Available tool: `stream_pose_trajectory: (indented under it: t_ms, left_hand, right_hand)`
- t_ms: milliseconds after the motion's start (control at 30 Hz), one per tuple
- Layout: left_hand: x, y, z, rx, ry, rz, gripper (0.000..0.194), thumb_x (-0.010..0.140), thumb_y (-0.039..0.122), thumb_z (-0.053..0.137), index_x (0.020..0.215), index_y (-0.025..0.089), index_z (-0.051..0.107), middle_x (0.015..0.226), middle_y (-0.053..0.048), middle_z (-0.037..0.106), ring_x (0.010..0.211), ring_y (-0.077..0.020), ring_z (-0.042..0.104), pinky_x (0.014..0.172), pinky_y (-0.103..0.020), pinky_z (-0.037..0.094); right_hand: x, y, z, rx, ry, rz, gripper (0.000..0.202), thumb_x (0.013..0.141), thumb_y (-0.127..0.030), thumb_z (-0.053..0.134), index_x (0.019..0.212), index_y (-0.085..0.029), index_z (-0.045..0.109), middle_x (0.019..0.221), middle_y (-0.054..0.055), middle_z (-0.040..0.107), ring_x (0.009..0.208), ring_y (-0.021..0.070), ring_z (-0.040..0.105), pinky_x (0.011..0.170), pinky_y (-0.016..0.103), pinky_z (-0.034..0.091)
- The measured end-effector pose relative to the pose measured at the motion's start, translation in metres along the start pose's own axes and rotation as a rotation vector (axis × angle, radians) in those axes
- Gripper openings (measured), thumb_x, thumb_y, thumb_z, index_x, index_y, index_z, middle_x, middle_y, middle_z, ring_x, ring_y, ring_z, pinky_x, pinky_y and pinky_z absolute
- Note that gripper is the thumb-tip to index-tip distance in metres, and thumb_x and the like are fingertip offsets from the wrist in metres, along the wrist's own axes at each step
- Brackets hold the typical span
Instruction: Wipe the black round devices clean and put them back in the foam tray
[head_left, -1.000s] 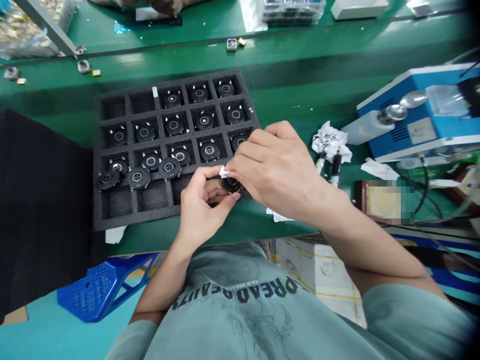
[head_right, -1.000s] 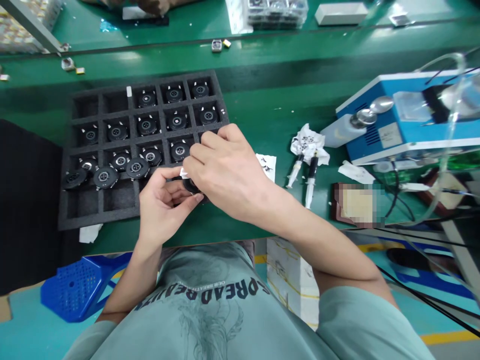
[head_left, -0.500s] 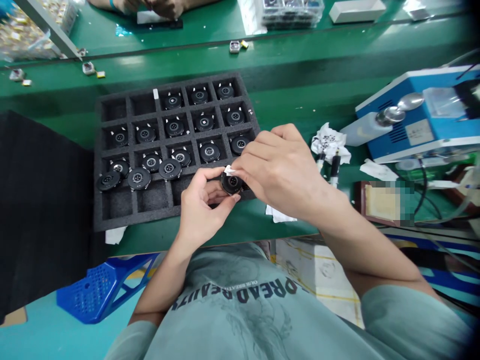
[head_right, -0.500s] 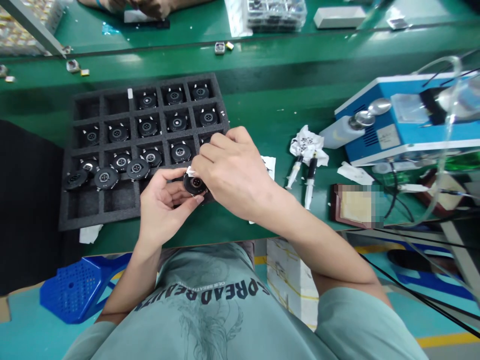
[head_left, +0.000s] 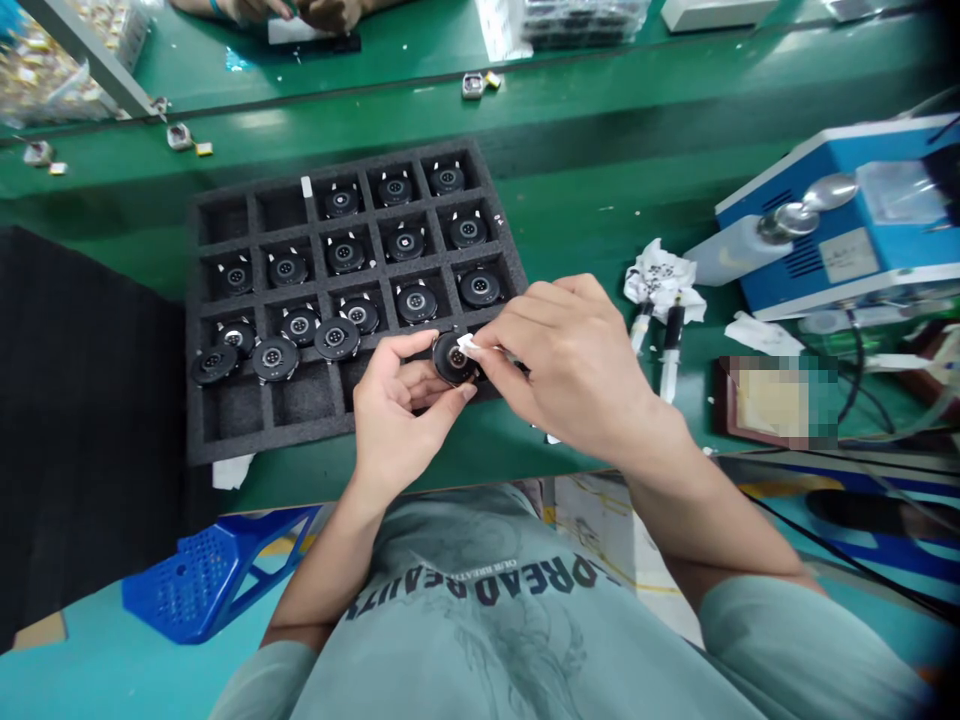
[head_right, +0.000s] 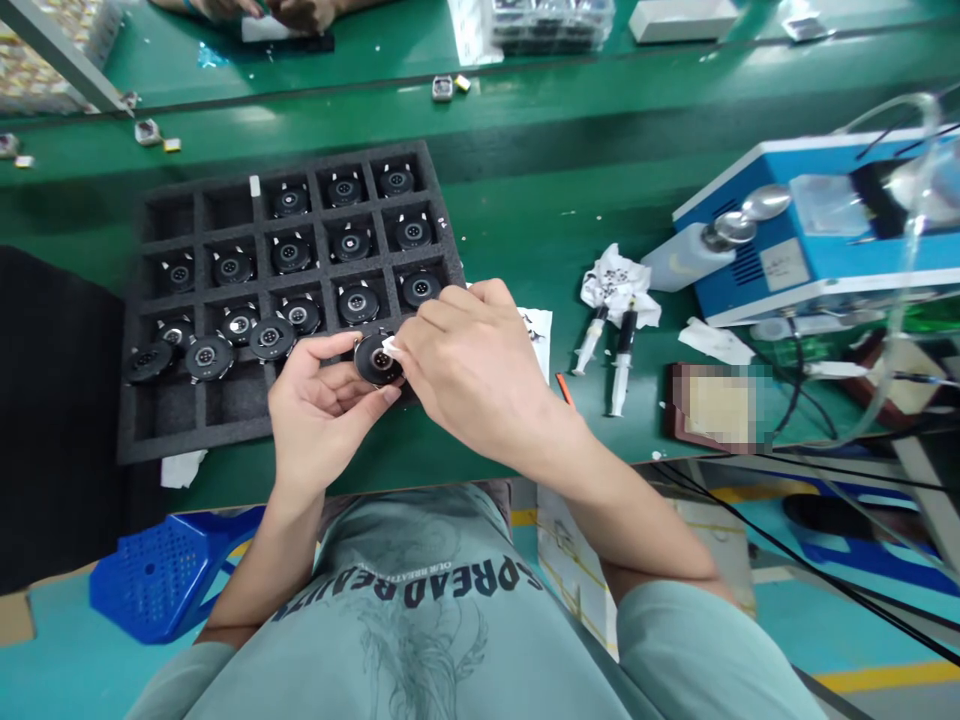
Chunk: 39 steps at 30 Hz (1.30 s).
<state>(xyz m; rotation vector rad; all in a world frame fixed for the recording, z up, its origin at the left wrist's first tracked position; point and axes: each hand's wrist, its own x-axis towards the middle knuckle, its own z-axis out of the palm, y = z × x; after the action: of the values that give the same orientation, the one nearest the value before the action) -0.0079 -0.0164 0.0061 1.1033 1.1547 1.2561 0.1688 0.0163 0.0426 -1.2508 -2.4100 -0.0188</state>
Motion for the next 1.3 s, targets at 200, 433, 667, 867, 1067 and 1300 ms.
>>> stream_pose_trajectory:
  t_ms: [200, 433, 667, 867, 1067, 1300]
  left_hand:
    - [0.002, 0.002, -0.001, 0.004, -0.017, -0.053, 0.054, 0.068, 0.020, 0.090, 0.113, 0.021, 0.059, 0.086, -0.001, 0.081, 0.078, -0.0194, 0.081, 0.079, -0.031, 0.067]
    - [0.004, 0.004, -0.002, -0.009, -0.033, -0.139, 0.058, 0.066, 0.021, 0.093, 0.115, 0.020, 0.061, 0.085, -0.001, 0.080, 0.075, -0.0198, 0.080, 0.074, -0.031, 0.067]
    - [0.004, 0.004, -0.001, -0.031, -0.037, -0.167, 0.060, 0.062, 0.017, 0.095, 0.112, 0.020, 0.060, 0.080, 0.001, 0.080, 0.069, -0.0157, 0.077, 0.070, -0.025, 0.063]
    - [0.003, 0.003, -0.003, -0.004, -0.047, -0.122, 0.055, 0.064, 0.017, 0.092, 0.108, 0.021, 0.059, 0.074, 0.004, 0.077, 0.065, -0.0138, 0.075, 0.066, -0.024, 0.061]
    - [0.003, 0.000, -0.003, -0.022, -0.063, -0.077, 0.052, 0.067, 0.016, 0.091, 0.108, 0.022, 0.059, 0.080, 0.003, 0.079, 0.075, -0.0169, 0.079, 0.076, -0.029, 0.066]
    - [0.003, 0.002, -0.008, -0.102, -0.093, -0.073, 0.052, 0.072, 0.020, 0.090, 0.113, 0.022, 0.057, 0.095, -0.003, 0.082, 0.089, -0.0234, 0.083, 0.088, -0.036, 0.068]
  right_hand:
    - [-0.005, 0.001, 0.002, 0.000, 0.023, -0.067, 0.027, 0.102, -0.018, 0.053, 0.084, -0.020, 0.073, 0.082, 0.006, 0.073, 0.082, 0.0213, 0.055, 0.084, 0.042, 0.035]
    - [-0.007, 0.002, 0.001, 0.047, 0.025, -0.097, 0.028, 0.102, -0.016, 0.052, 0.086, -0.023, 0.074, 0.081, 0.004, 0.073, 0.083, 0.0213, 0.056, 0.090, 0.044, 0.035]
    - [-0.010, -0.006, 0.007, 0.091, 0.106, -0.054, 0.024, 0.101, -0.019, 0.056, 0.087, -0.023, 0.075, 0.081, 0.004, 0.075, 0.079, 0.0204, 0.059, 0.088, 0.042, 0.037]
    - [-0.005, -0.022, 0.018, 0.142, 0.197, 0.070, 0.022, 0.101, -0.023, 0.057, 0.086, -0.022, 0.073, 0.081, 0.003, 0.074, 0.079, 0.0204, 0.059, 0.081, 0.039, 0.036]
    - [0.008, -0.014, 0.030, 0.116, 0.238, 0.265, 0.019, 0.098, -0.027, 0.063, 0.083, -0.023, 0.072, 0.079, 0.003, 0.074, 0.079, 0.0212, 0.061, 0.081, 0.040, 0.038]
    - [-0.017, 0.032, 0.028, 0.510, 0.402, 0.543, 0.019, 0.090, -0.041, 0.074, 0.080, -0.025, 0.072, 0.076, 0.002, 0.071, 0.070, 0.0193, 0.060, 0.070, 0.037, 0.045]
